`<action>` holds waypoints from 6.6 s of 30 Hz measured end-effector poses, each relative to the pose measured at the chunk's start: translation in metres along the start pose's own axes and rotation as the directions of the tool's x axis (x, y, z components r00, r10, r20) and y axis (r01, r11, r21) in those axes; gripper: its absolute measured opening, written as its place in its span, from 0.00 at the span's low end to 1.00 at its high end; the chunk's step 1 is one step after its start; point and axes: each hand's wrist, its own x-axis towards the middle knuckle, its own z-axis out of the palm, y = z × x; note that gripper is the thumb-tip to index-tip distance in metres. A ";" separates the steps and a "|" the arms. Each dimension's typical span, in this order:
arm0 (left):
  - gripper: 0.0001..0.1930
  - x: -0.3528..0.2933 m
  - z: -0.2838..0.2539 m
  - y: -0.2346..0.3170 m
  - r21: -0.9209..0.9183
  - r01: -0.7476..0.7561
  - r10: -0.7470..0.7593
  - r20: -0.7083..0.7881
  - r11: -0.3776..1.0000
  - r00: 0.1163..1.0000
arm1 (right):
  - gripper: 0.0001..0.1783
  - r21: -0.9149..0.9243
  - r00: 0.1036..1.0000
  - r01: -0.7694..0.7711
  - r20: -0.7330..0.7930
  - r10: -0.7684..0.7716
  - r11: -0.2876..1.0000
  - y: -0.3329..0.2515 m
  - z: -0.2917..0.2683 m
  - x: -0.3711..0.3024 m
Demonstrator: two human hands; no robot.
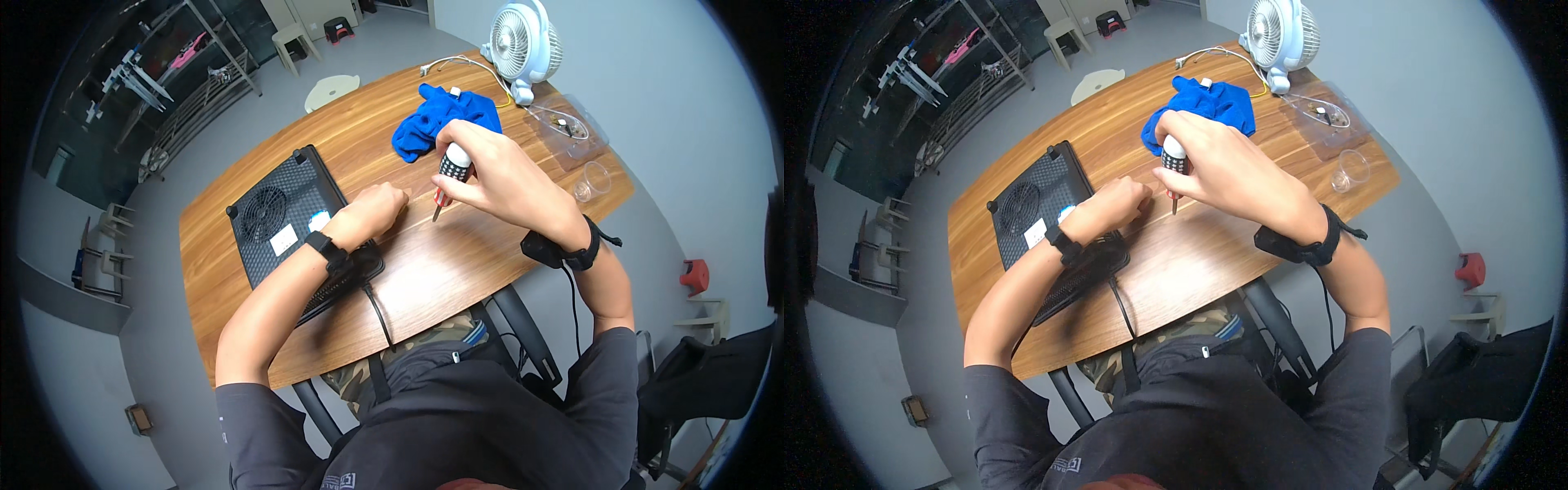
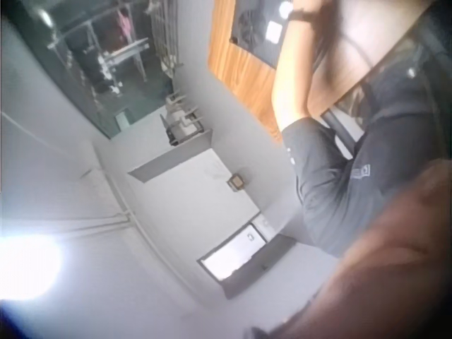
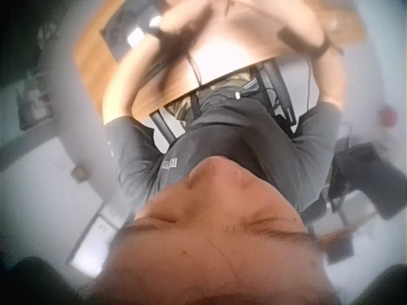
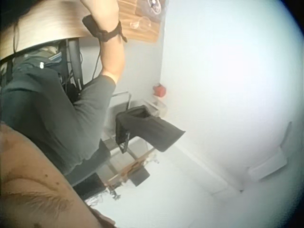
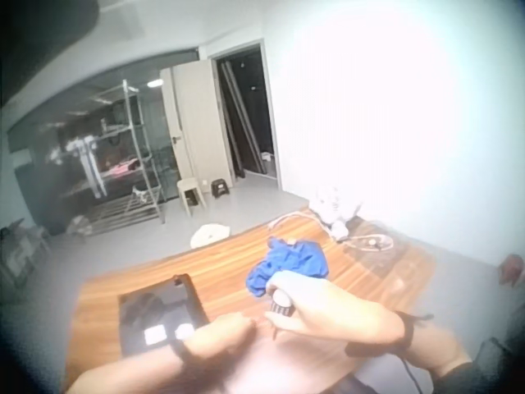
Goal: The person flips a black electronic device over and uses a screwdriver to remove screws from the bottom casing. They then lift off the cover to reveal the internal components, including a copper-colored disc and circuitry.
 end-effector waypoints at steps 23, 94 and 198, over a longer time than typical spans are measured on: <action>0.01 -0.356 -0.009 -0.099 -0.250 0.684 -0.706 0.005 0.685 0.709 | 0.18 0.213 0.944 0.293 0.091 -0.318 0.932 -0.120 0.089 0.094; 0.13 -0.378 -0.019 -0.058 -0.730 0.165 -0.506 -0.275 0.663 0.818 | 0.22 0.035 0.669 0.653 0.441 -0.598 0.757 -0.231 0.245 0.132; 0.15 -0.353 0.001 -0.024 -0.657 0.301 -0.695 -0.490 0.691 0.527 | 0.23 0.157 0.724 0.599 0.314 -0.614 0.785 -0.212 0.251 0.136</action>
